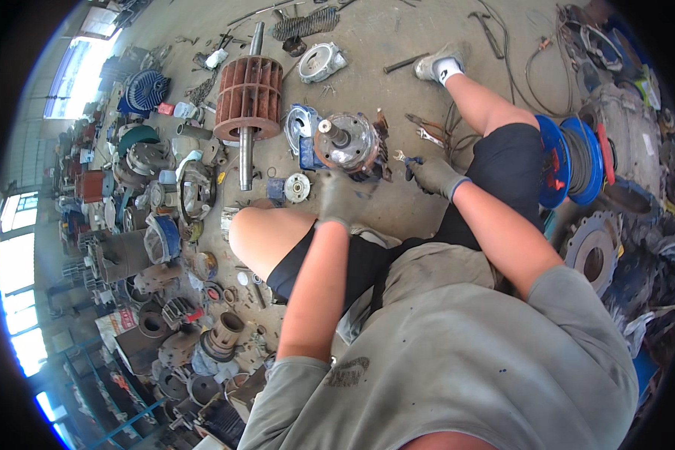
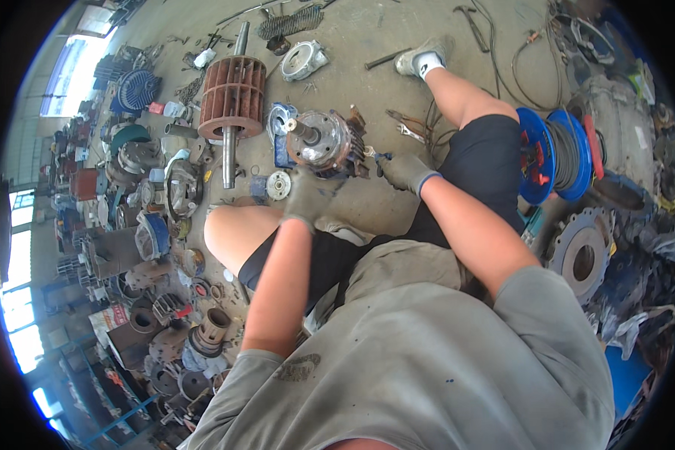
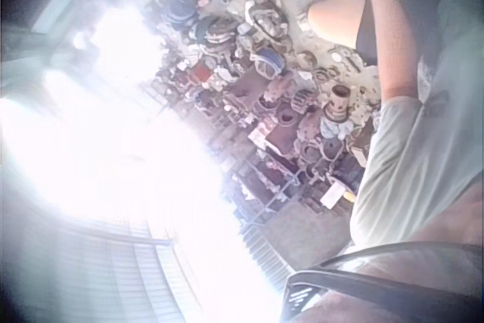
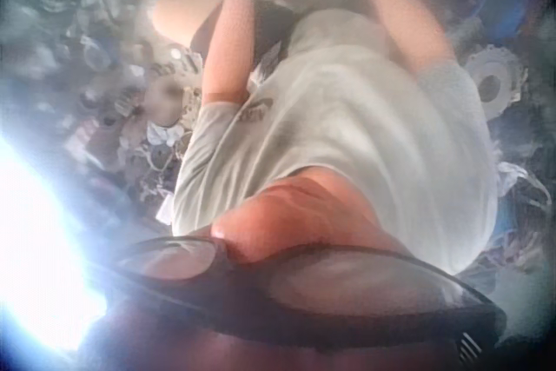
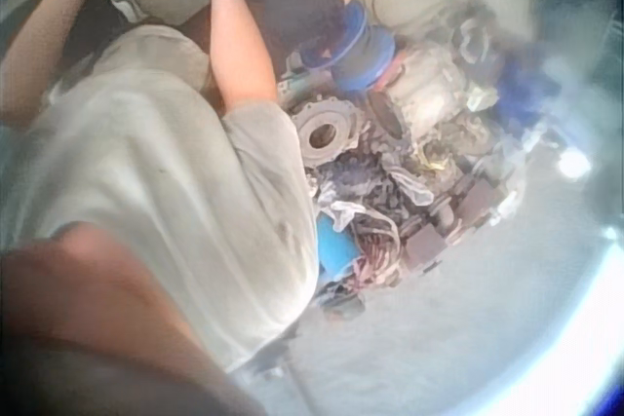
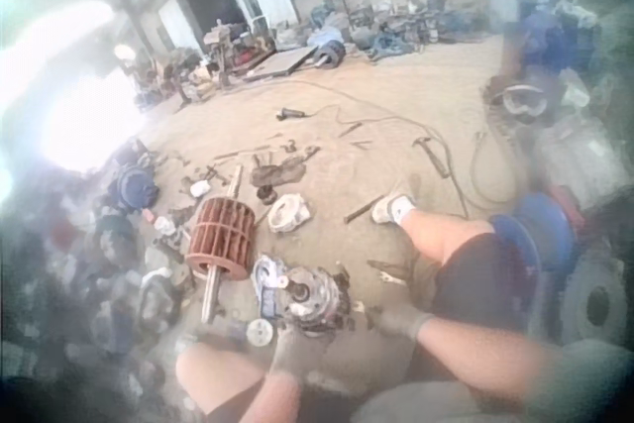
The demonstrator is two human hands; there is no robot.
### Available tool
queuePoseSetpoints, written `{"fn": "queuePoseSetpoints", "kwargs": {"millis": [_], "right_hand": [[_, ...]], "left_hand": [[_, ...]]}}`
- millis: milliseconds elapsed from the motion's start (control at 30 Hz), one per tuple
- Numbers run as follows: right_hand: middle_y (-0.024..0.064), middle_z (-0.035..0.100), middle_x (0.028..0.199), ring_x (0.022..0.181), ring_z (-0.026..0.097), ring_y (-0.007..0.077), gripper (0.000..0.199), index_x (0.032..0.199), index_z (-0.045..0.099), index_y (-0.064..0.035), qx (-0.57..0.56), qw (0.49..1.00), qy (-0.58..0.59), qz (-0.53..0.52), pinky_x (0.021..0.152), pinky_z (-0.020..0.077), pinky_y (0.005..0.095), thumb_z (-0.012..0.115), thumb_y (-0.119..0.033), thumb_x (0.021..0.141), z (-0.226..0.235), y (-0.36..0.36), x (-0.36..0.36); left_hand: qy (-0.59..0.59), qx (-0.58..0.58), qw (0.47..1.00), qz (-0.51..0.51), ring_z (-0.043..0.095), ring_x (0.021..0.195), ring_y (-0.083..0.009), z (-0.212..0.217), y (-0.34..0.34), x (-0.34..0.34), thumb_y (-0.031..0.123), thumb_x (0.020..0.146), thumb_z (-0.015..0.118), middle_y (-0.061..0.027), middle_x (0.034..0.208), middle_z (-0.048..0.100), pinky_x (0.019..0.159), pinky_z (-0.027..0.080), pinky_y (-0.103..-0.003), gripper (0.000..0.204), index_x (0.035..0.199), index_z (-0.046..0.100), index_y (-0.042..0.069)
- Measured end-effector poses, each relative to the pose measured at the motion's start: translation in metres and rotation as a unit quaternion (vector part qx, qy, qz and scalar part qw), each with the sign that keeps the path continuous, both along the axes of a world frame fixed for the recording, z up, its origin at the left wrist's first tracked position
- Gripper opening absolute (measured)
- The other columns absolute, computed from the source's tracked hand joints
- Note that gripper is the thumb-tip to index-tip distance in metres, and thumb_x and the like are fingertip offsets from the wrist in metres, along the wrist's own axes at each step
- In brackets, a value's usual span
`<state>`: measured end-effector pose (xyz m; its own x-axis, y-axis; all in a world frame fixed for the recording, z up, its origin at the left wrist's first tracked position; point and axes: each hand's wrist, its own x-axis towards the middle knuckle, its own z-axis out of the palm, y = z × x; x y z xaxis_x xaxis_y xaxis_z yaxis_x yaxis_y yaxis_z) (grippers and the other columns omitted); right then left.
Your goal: The person sits on the floor of a workshop and uses a wrench to tighten bolts on a disassembled engine component. They rotate the part to access different bolts and continue tightening until the component is secured.
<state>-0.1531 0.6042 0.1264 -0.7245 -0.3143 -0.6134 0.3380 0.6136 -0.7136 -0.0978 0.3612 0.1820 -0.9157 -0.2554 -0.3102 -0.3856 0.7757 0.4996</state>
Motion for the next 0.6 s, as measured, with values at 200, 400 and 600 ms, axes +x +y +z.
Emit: {"fn": "queuePoseSetpoints", "kwargs": {"millis": [200,400,600], "right_hand": [[0.0085,0.069,0.071,0.062,0.067,0.0196,0.047,0.097,0.077,-0.0071,-0.023,0.998,-0.012,0.054,0.061,0.0531,0.0378,0.052,-0.044,0.111,0.024,-0.027,0.009],[0.0071,0.071,0.075,0.065,0.067,0.0182,0.044,0.095,0.076,-0.0079,0.013,0.99,-0.006,0.137,0.063,0.0534,0.0359,0.053,-0.043,0.109,0.034,-0.049,-0.011],[0.0036,0.075,0.081,0.066,0.069,0.0174,0.04,0.094,0.078,-0.011,0.058,0.963,-0.026,0.264,0.06,0.0531,0.0357,0.057,-0.042,0.106,0.046,-0.058,-0.059]], "left_hand": [[-0.087,-0.271,0.948,-0.144,0.035,0.156,-0.0431,0.036,-0.053,-0.05,0.05,0.068,0.098,-0.0237,0.17,0.032,0.13,0.03,-0.051,0.138,0.17,0.018,0.003],[0.001,-0.191,0.95,-0.246,0.037,0.156,-0.0404,-0.001,-0.091,-0.089,0.049,0.052,0.103,-0.02,0.17,0.033,0.129,0.035,-0.043,0.147,0.169,0.023,0.009],[0.046,-0.039,0.959,-0.278,0.05,0.147,-0.0322,-0.022,-0.113,-0.1,0.042,0.054,0.105,-0.0154,0.158,0.051,0.125,0.041,-0.04,0.138,0.165,0.031,0.009]]}}
